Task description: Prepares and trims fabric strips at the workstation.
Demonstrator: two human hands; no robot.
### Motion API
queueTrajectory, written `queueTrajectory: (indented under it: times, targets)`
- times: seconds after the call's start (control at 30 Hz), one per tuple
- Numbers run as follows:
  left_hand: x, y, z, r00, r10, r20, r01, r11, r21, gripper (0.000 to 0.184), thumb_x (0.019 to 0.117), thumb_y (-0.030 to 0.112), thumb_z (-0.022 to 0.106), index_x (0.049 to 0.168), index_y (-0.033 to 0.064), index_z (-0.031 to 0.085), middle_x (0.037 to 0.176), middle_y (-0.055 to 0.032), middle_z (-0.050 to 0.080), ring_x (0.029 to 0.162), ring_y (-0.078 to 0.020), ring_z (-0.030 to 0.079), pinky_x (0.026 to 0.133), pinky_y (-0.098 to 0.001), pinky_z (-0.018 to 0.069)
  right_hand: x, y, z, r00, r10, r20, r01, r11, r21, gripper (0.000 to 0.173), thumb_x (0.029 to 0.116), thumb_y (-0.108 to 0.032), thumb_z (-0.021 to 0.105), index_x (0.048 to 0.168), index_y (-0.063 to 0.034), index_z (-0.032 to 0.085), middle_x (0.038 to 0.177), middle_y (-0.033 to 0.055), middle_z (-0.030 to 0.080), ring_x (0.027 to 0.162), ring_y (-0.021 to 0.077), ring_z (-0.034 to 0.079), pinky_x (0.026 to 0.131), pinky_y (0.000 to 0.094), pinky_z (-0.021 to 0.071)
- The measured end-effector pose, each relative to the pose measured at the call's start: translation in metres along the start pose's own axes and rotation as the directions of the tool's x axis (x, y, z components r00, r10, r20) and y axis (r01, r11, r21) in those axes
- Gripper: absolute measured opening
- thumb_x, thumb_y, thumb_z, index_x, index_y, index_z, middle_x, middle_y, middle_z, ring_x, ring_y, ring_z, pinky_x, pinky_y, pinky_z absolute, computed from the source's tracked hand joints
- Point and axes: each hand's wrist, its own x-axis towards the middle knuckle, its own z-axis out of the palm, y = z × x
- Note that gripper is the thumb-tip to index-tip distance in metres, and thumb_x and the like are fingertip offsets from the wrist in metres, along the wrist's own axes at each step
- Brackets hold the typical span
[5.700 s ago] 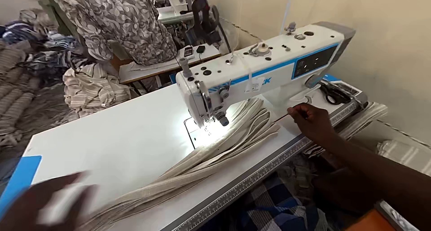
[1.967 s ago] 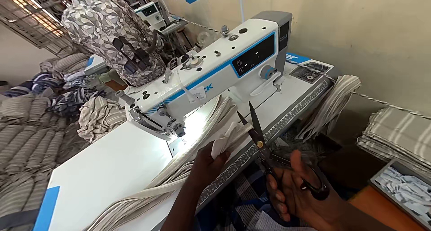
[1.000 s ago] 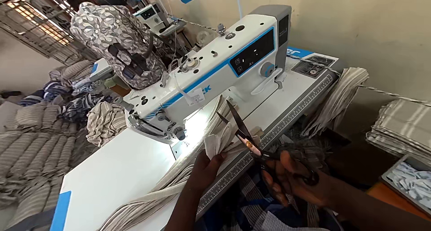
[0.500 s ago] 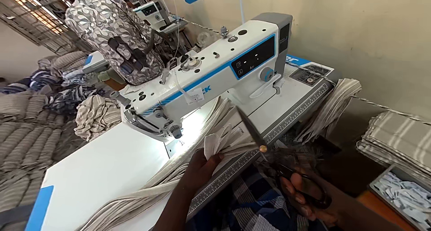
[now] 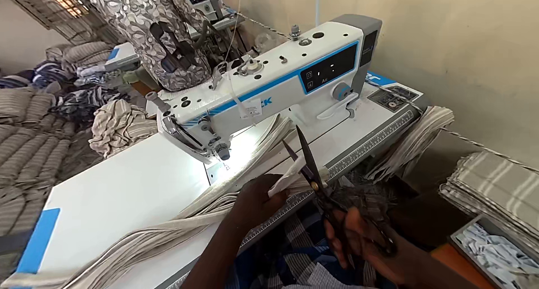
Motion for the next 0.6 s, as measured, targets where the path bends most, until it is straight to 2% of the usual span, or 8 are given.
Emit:
queueTrajectory:
  times: [0.13, 0.2, 0.27, 0.33, 0.37, 0.47, 0.53, 0.6]
  targets:
    - [0.004, 0.002, -0.002, 0.998, -0.044, -0.035, 0.044, 0.999, -0.003, 0.025, 0.0962, 0.042, 0.061, 0.106, 0.0230, 0.074, 0.087, 0.0105, 0.070, 0.075, -0.0027, 0.066, 0.068, -0.0329, 0.0588, -0.004, -0.007, -0.013, 0.998, -0.013, 0.057, 0.007, 0.994, 0.107, 0.070, 0.0856, -0.080, 0.055, 0.102, -0.0128, 0.067, 0.084, 0.0026, 0.063, 0.071, 0.0140, 0.066, 0.065, 0.0302, 0.0593]
    - [0.005, 0.001, -0.002, 0.999, -0.047, -0.019, 0.048, 0.998, 0.028, 0.028, 0.0968, 0.043, 0.060, 0.113, 0.0263, 0.074, 0.094, 0.0119, 0.072, 0.082, -0.0020, 0.067, 0.073, -0.0345, 0.0602, -0.014, -0.003, -0.021, 0.996, -0.005, 0.088, -0.009, 0.988, 0.152, 0.061, 0.0884, -0.073, 0.061, 0.102, -0.0134, 0.066, 0.083, 0.0020, 0.062, 0.069, 0.0130, 0.065, 0.064, 0.0287, 0.0587]
    - [0.005, 0.001, 0.004, 0.999, -0.037, -0.029, 0.039, 0.995, 0.093, 0.030, 0.0972, 0.044, 0.058, 0.116, 0.0271, 0.074, 0.098, 0.0124, 0.072, 0.086, -0.0019, 0.068, 0.076, -0.0363, 0.0605, -0.022, -0.003, -0.014, 0.998, 0.007, -0.069, 0.003, 0.988, 0.151, 0.045, 0.0856, -0.061, 0.074, 0.089, -0.0162, 0.068, 0.069, -0.0025, 0.061, 0.054, 0.0074, 0.062, 0.050, 0.0235, 0.0569]
    - [0.007, 0.004, 0.005, 0.997, -0.052, -0.051, 0.059, 0.987, 0.150, 0.032, 0.0953, 0.046, 0.060, 0.115, 0.0258, 0.074, 0.098, 0.0107, 0.072, 0.086, -0.0038, 0.068, 0.075, -0.0372, 0.0603, -0.027, 0.001, -0.008, 0.985, -0.036, -0.168, 0.054, 0.993, 0.102, 0.038, 0.0834, -0.054, 0.080, 0.085, -0.0180, 0.067, 0.064, -0.0048, 0.060, 0.050, 0.0057, 0.061, 0.046, 0.0232, 0.0558]
    - [0.008, 0.009, 0.004, 0.997, -0.043, -0.067, 0.056, 0.977, 0.204, 0.037, 0.0919, 0.050, 0.063, 0.117, 0.0245, 0.074, 0.099, 0.0086, 0.071, 0.088, -0.0063, 0.068, 0.076, -0.0384, 0.0601, -0.030, 0.005, -0.009, 0.979, -0.075, -0.190, 0.089, 0.994, 0.065, 0.037, 0.0837, -0.053, 0.080, 0.085, -0.0184, 0.067, 0.064, -0.0050, 0.060, 0.050, 0.0059, 0.061, 0.046, 0.0236, 0.0557]
    - [0.008, 0.026, 0.000, 0.985, 0.082, -0.152, -0.020, 0.929, 0.369, 0.077, 0.0763, 0.078, 0.067, 0.129, 0.0231, 0.070, 0.119, 0.0017, 0.067, 0.112, -0.0181, 0.062, 0.092, -0.0479, 0.0547, -0.044, 0.023, -0.018, 0.965, -0.172, -0.196, 0.166, 0.985, -0.046, 0.044, 0.0874, -0.061, 0.072, 0.090, -0.0177, 0.070, 0.069, -0.0032, 0.064, 0.055, 0.0087, 0.063, 0.050, 0.0263, 0.0564]
    - [0.019, 0.032, -0.009, 0.968, 0.124, -0.218, -0.037, 0.930, 0.367, 0.071, 0.0842, 0.075, 0.063, 0.129, 0.0204, 0.070, 0.123, -0.0018, 0.067, 0.117, -0.0222, 0.061, 0.095, -0.0504, 0.0537, -0.048, 0.032, -0.028, 0.967, -0.187, -0.175, 0.177, 0.982, -0.071, 0.046, 0.0906, -0.063, 0.067, 0.094, -0.0176, 0.070, 0.073, -0.0029, 0.065, 0.059, 0.0098, 0.064, 0.053, 0.0272, 0.0574]
    - [0.043, 0.031, -0.017, 0.973, 0.041, -0.228, 0.059, 0.908, 0.414, 0.057, 0.0948, 0.058, 0.060, 0.127, 0.0113, 0.069, 0.126, -0.0111, 0.067, 0.121, -0.0318, 0.061, 0.098, -0.0561, 0.0513, -0.048, 0.035, -0.029, 0.966, -0.158, -0.206, 0.150, 0.987, -0.056, 0.047, 0.0914, -0.063, 0.066, 0.095, -0.0162, 0.068, 0.074, -0.0025, 0.064, 0.060, 0.0105, 0.064, 0.053, 0.0277, 0.0577]
